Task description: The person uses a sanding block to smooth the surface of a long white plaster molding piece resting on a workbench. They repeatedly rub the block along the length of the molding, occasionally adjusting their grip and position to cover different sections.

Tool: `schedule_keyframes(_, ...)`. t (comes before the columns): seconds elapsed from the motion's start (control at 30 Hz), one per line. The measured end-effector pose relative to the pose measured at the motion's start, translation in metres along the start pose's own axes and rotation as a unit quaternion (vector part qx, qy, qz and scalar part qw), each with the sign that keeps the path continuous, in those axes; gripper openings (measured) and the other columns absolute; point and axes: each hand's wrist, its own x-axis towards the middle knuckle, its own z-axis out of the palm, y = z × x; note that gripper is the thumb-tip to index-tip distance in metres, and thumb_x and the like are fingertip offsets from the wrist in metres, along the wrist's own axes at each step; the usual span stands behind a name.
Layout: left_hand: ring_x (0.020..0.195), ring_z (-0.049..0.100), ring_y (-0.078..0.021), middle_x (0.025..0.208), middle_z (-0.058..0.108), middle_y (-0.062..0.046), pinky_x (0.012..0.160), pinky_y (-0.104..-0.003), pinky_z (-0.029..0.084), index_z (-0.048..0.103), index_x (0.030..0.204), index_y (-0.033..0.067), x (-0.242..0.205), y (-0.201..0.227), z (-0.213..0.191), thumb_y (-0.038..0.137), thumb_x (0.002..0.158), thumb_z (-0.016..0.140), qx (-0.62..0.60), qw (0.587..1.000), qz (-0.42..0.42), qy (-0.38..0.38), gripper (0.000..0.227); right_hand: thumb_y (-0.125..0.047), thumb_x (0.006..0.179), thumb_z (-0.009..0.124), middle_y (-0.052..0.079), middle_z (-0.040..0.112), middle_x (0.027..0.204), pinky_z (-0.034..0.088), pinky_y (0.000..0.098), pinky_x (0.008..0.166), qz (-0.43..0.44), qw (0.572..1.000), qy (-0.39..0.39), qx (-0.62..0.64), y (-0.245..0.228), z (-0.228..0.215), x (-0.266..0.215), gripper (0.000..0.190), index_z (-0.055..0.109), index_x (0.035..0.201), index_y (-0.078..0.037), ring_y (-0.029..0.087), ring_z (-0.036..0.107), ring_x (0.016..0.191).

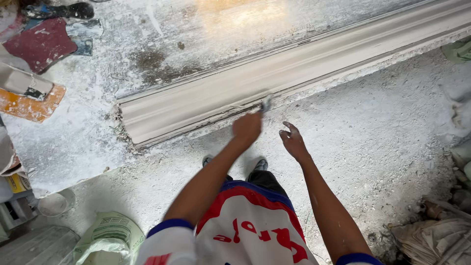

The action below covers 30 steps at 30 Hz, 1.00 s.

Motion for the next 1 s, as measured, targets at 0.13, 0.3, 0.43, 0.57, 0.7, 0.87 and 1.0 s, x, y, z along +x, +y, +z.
schedule_keyframes(0.13,0.070,0.073,-0.0347,0.084,0.073,-0.016,0.058,-0.053,0.057,0.070,0.121,0.0195,-0.063,-0.055,-0.044,0.023,0.099,0.054,0.045,0.999,-0.022,0.020,0.028,-0.025,0.101,0.060,0.017,0.070,0.124,0.052,0.0329,0.087,0.060,0.998,0.009,0.004,0.021,-0.032,-0.011,0.053,0.053,0.149,-0.005,0.019,0.064,0.094)
schedule_keyframes(0.3,0.069,0.072,-0.0355,0.081,0.072,-0.017,0.057,-0.051,0.056,0.072,0.122,0.0212,-0.060,-0.037,-0.042,0.021,0.097,0.057,0.080,0.995,-0.045,0.031,0.029,-0.021,0.099,0.059,0.009,0.066,0.126,0.052,0.0303,0.080,0.061,0.995,0.014,0.075,0.063,-0.058,-0.007,0.051,0.052,0.145,-0.001,0.013,0.062,0.089)
schedule_keyframes(0.43,0.073,0.074,-0.0336,0.082,0.073,-0.015,0.060,-0.050,0.058,0.073,0.115,0.0161,0.027,0.054,0.020,0.015,0.097,0.055,0.073,0.996,-0.017,0.046,0.025,-0.021,0.099,0.060,0.010,0.067,0.123,0.051,0.0296,0.074,0.052,0.994,-0.010,0.093,0.083,-0.082,0.028,0.050,0.053,0.145,-0.002,0.012,0.057,0.079)
schedule_keyframes(0.57,0.071,0.073,-0.0334,0.081,0.073,-0.017,0.060,-0.051,0.059,0.072,0.112,0.0161,0.098,0.115,0.079,0.013,0.096,0.052,0.054,0.995,0.009,0.081,0.026,-0.021,0.103,0.060,0.020,0.069,0.108,0.050,0.0304,0.072,0.060,0.992,-0.057,0.091,0.101,-0.121,0.072,0.050,0.054,0.150,-0.005,0.013,0.054,0.078)
schedule_keyframes(0.7,0.063,0.070,-0.0282,0.076,0.069,-0.014,0.051,-0.049,0.057,0.068,0.109,0.0124,0.082,0.083,0.072,0.028,0.105,0.047,0.091,0.994,-0.057,0.004,0.027,-0.021,0.098,0.059,0.000,0.064,0.126,0.052,0.0271,0.074,0.014,0.992,-0.047,0.120,0.138,-0.182,0.115,0.048,0.054,0.143,-0.006,0.010,0.061,0.083)
schedule_keyframes(0.87,0.051,0.058,-0.0140,0.067,0.068,-0.005,0.045,-0.034,0.047,0.069,0.130,0.0356,-0.035,-0.020,-0.005,0.033,0.105,0.048,0.083,0.988,-0.128,0.013,0.033,-0.020,0.099,0.060,0.006,0.064,0.124,0.053,0.0309,0.078,0.054,0.990,-0.010,0.127,0.194,-0.241,0.133,0.048,0.055,0.143,-0.005,0.012,0.060,0.095)
schedule_keyframes(1.0,0.059,0.063,-0.0227,0.073,0.072,-0.011,0.050,-0.041,0.050,0.072,0.127,0.0305,-0.003,0.009,0.019,0.030,0.101,0.054,0.122,0.987,-0.066,0.076,0.032,-0.025,0.102,0.058,0.013,0.064,0.122,0.053,0.0324,0.082,0.092,0.983,-0.008,0.156,0.199,-0.244,0.151,0.048,0.055,0.145,-0.005,0.014,0.062,0.102)
